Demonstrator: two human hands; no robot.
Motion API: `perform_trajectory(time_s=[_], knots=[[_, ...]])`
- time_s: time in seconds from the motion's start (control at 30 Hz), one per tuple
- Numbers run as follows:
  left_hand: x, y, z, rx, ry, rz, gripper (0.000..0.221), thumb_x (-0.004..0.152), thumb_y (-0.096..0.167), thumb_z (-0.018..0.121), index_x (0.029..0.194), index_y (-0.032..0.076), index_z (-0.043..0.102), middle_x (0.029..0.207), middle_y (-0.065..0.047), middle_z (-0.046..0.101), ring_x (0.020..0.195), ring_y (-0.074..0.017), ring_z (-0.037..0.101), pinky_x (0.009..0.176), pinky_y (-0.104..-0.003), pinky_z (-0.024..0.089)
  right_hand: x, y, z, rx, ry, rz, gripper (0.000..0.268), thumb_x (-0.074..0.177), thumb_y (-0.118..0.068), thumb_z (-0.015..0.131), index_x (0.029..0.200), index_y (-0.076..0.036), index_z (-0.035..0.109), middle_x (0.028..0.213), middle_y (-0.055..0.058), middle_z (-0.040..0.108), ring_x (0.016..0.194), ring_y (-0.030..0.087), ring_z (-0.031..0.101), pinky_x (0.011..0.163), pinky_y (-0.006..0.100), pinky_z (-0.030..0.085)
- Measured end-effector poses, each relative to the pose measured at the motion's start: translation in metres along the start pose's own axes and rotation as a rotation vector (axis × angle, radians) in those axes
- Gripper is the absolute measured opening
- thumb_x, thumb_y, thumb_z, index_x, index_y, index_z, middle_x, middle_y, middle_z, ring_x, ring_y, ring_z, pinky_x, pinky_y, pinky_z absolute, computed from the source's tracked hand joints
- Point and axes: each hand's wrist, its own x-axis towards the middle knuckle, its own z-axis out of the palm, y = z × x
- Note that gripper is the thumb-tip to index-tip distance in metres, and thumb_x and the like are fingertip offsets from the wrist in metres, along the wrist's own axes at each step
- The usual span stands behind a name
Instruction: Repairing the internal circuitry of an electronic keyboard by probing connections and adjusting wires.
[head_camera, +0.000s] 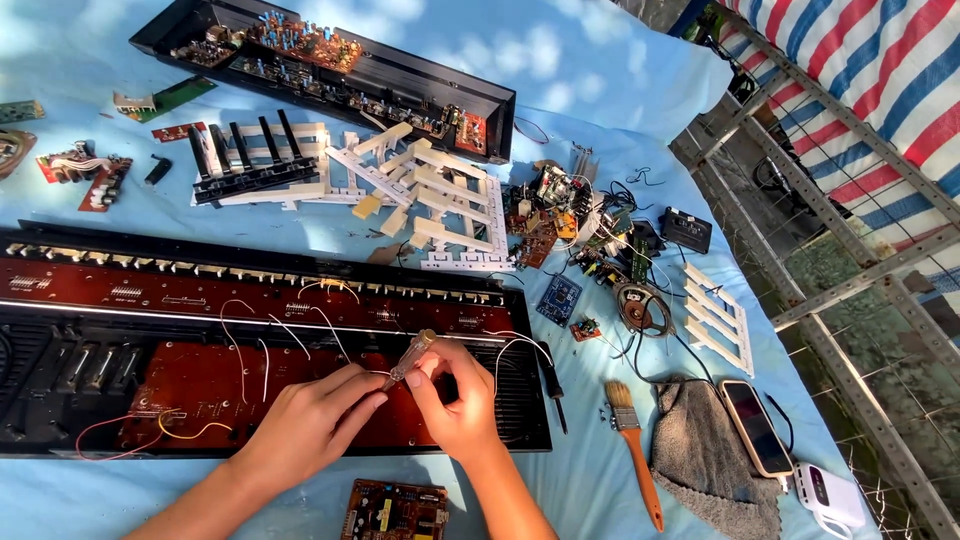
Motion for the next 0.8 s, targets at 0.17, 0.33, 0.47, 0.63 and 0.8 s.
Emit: perform_trajectory(time_s=[0.17,0.33,0.47,0.63,0.8], knots=[[-0.002,0.002,-0.005,0.007,0.000,-0.006,0.024,0.095,0.031,0.067,0.113,0.016,0.069,0.094,0.003,0.070,0.055,-0.0200,0.067,0.048,-0.038,0.052,0.010,-0.012,0.008,0.128,0.006,-0.098,0.017,0.103,-0.017,0.062,0.091,-0.006,0.056,0.080,0.006,0.062,0.081,0.021,0.066,0.101,0.047,0.062],[0.002,0.008,-0.001,0.057,0.079,0.038,0.024,0.089,0.029,0.074,0.109,0.016,0.071,0.098,0.008,0.073,0.047,-0.0118,0.056,0.055,-0.032,0.051,0.003,-0.008,0.000,0.107,0.042,-0.020,0.020,0.102,-0.010,0.063,0.086,-0.006,0.054,0.094,0.011,0.067,0.110,0.029,0.072,0.092,0.039,0.061],[-0.001,0.002,0.001,0.047,0.056,0.010,0.030,0.086,0.025,0.076,0.114,0.014,0.072,0.098,0.006,0.075,0.054,-0.0075,0.063,0.059,-0.026,0.058,0.002,-0.006,-0.001,0.199,0.102,-0.037,0.019,0.102,-0.014,0.067,0.092,-0.010,0.051,0.082,0.002,0.058,0.087,0.022,0.066,0.101,0.043,0.061],[-0.004,0.000,0.004,0.078,0.032,-0.019,0.031,0.087,0.025,0.074,0.116,0.014,0.073,0.102,0.005,0.076,0.052,-0.0087,0.062,0.053,-0.026,0.057,0.001,-0.002,0.000,0.249,0.102,-0.051,0.020,0.102,-0.014,0.066,0.091,-0.011,0.050,0.080,0.001,0.053,0.084,0.023,0.062,0.102,0.043,0.061],[-0.006,-0.002,0.005,0.124,0.018,-0.034,0.032,0.092,0.028,0.069,0.122,0.016,0.073,0.091,0.006,0.073,0.048,-0.0119,0.056,0.052,-0.030,0.053,0.001,-0.003,0.000,0.278,0.076,-0.060,0.023,0.103,-0.011,0.065,0.087,-0.009,0.048,0.090,0.006,0.059,0.085,0.021,0.062,0.107,0.047,0.061]])
